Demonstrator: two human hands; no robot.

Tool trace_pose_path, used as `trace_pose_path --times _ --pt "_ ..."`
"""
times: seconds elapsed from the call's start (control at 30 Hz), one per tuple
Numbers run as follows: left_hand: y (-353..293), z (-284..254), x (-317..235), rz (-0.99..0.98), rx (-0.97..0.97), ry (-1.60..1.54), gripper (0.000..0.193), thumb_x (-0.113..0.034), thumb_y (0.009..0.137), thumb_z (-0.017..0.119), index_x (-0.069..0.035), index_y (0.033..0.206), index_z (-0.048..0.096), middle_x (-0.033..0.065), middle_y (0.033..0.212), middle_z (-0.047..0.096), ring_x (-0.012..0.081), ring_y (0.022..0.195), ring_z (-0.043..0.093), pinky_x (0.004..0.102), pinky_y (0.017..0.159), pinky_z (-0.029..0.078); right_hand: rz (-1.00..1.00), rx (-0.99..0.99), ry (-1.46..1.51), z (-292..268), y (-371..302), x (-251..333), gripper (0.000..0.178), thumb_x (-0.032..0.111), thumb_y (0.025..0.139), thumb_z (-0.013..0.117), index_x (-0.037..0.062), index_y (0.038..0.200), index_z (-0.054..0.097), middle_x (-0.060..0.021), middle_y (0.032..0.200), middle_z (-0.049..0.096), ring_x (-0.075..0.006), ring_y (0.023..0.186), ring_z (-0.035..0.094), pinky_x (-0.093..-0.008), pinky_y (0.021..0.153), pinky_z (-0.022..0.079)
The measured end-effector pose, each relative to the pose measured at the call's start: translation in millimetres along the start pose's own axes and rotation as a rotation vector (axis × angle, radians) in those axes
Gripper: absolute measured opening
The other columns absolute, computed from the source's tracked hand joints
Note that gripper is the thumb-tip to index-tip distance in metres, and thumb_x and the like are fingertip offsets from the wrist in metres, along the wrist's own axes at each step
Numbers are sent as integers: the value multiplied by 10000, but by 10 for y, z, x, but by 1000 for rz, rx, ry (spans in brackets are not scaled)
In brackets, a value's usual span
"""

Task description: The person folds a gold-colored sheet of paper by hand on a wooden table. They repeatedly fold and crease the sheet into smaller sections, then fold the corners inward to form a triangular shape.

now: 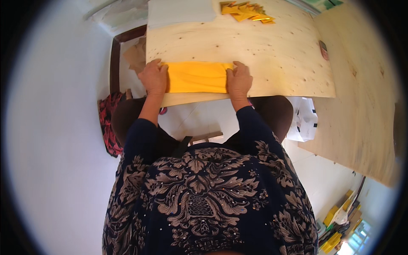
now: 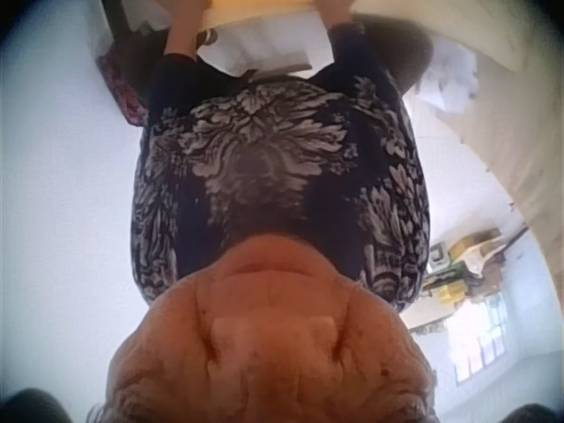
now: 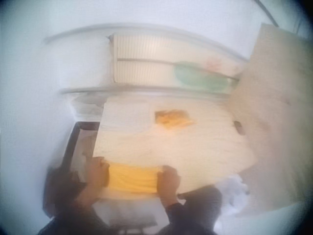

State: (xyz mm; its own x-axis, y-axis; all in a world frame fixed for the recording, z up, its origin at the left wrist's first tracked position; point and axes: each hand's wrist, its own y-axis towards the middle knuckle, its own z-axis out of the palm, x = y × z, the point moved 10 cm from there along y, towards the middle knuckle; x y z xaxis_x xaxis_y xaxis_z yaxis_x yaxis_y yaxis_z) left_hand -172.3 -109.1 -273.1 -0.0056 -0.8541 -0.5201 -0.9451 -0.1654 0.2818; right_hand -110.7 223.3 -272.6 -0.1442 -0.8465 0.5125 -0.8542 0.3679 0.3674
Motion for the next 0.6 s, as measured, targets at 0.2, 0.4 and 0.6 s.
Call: trace_pose_path --times 0.2,0.4,0.6 --pt "-217 298 -1027 446 73 191 301 -164 865 629 -28 1133 611 190 1281 558 353 1153 520 466 1017 377 -117 -51 -66 -25 -19 89 61 224 800 722 194 853 726 -32 882 612 -250 885 594 -421 730 421" --pt "-569 621 -979 323 338 220 770 -471 918 548 -6 1487 321 172 1579 258 277 1478 203 501 1192 116 -138 -69 -39 -64 -27 138 65 221 800 726 193 859 724 -38 853 615 -255 851 602 -420 697 435" --pt "-517 387 -388 284 293 305 778 -508 953 468 -9 1513 266 161 1606 195 273 1495 141 501 1199 40 -153 -25 -4 -93 27 139 81 216 771 727 212 850 708 -32 826 611 -252 835 597 -436 694 439"
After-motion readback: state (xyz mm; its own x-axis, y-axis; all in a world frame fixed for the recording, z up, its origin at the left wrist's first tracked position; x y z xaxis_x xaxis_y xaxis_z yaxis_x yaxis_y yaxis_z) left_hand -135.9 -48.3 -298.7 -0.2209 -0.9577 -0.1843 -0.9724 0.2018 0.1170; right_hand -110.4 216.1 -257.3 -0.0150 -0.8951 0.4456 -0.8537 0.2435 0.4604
